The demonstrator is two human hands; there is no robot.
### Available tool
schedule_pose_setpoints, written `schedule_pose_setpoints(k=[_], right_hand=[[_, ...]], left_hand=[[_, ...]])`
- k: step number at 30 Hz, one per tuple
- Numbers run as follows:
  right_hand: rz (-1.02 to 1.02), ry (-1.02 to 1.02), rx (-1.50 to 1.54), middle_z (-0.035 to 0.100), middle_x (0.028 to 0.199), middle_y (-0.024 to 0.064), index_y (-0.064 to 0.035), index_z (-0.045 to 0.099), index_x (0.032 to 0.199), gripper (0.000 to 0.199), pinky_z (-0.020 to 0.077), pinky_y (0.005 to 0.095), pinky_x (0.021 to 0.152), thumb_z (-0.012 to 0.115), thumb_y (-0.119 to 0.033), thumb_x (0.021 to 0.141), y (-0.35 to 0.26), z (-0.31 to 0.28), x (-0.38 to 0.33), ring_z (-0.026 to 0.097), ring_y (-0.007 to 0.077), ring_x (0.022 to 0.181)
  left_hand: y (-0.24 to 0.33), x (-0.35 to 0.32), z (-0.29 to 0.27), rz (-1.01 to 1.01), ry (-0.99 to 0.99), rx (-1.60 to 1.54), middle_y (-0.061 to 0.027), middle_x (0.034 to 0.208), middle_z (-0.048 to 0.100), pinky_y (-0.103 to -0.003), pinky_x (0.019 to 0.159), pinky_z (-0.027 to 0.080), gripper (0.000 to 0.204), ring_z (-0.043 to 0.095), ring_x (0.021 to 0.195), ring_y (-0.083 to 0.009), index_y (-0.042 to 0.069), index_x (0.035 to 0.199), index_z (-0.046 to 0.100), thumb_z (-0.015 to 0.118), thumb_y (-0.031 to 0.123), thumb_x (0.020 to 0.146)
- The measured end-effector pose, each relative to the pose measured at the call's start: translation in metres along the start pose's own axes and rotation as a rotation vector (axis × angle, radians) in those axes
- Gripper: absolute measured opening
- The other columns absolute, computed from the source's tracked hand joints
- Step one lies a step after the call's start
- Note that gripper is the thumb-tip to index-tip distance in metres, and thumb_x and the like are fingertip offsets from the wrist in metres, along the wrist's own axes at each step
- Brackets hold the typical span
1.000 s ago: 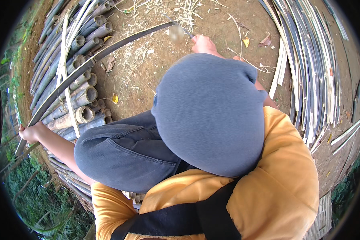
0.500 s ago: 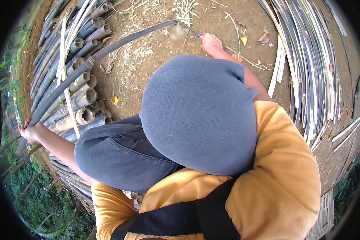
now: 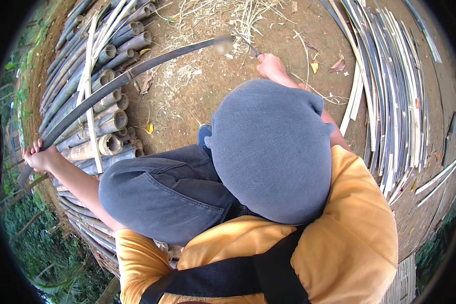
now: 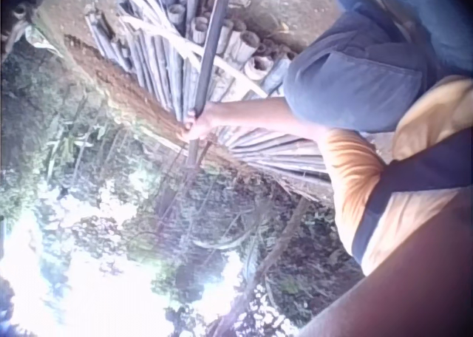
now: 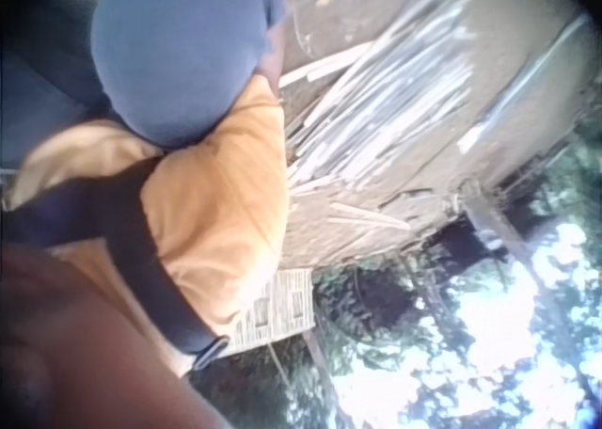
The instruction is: The person is shaping a long strip of bamboo using a knife, scraping along its length and then bending it while holding both ends.
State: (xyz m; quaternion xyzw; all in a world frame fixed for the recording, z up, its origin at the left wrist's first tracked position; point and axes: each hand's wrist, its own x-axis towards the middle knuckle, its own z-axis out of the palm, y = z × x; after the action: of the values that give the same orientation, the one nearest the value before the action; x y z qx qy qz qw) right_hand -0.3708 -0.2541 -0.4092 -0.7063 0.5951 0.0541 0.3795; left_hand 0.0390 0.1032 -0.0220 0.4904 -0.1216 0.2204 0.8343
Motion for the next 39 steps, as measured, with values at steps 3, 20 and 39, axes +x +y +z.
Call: schedule_pose_setpoints(k=[3,20,39], right_hand=[[-0.034,0.019,-0.022,0.068,0.107,0.0210,-0.0083,0.064,0.105,0.024,0.0493,0.0489,0.087,0.050,-0.027,0.097,-0.001,-0.012,-0.007,0.064,0.0394,0.105],[-0.077,0.070,-0.035,0.069,0.105,0.0192,-0.0079,0.062,0.103,0.021,0.0504,0.0509,0.087,0.052,-0.025,0.097,0.014,0.011,-0.013,0.066,0.0393,0.101],[-0.192,0.022,-0.135,0.069,0.104,0.0192,-0.0094,0.063,0.107,0.021,0.0510,0.0489,0.088,0.052,-0.026,0.098,-0.010,0.021,-0.015,0.066,0.0380,0.103]], left_hand=[[-0.001,0.013,-0.011,-0.012,-0.080,-0.046,-0.0003,0.068,0.035,-0.027,0.043,0.034,0.010,0.036,0.051,-0.0128,0.006,0.088,0.053,0.047,-0.002,0.089],[-0.013,-0.003,-0.010,0.046,0.267,0.186,-0.0034,0.068,0.039,-0.029,0.041,0.031,0.013,0.036,0.051,-0.0154,0.002,0.091,0.044,0.049,-0.008,0.085],[-0.016,-0.003,-0.017,0.050,0.220,0.186,-0.0024,0.068,0.037,-0.029,0.042,0.030,0.015,0.035,0.052,-0.0147,0.006,0.092,0.044,0.051,-0.006,0.086]])
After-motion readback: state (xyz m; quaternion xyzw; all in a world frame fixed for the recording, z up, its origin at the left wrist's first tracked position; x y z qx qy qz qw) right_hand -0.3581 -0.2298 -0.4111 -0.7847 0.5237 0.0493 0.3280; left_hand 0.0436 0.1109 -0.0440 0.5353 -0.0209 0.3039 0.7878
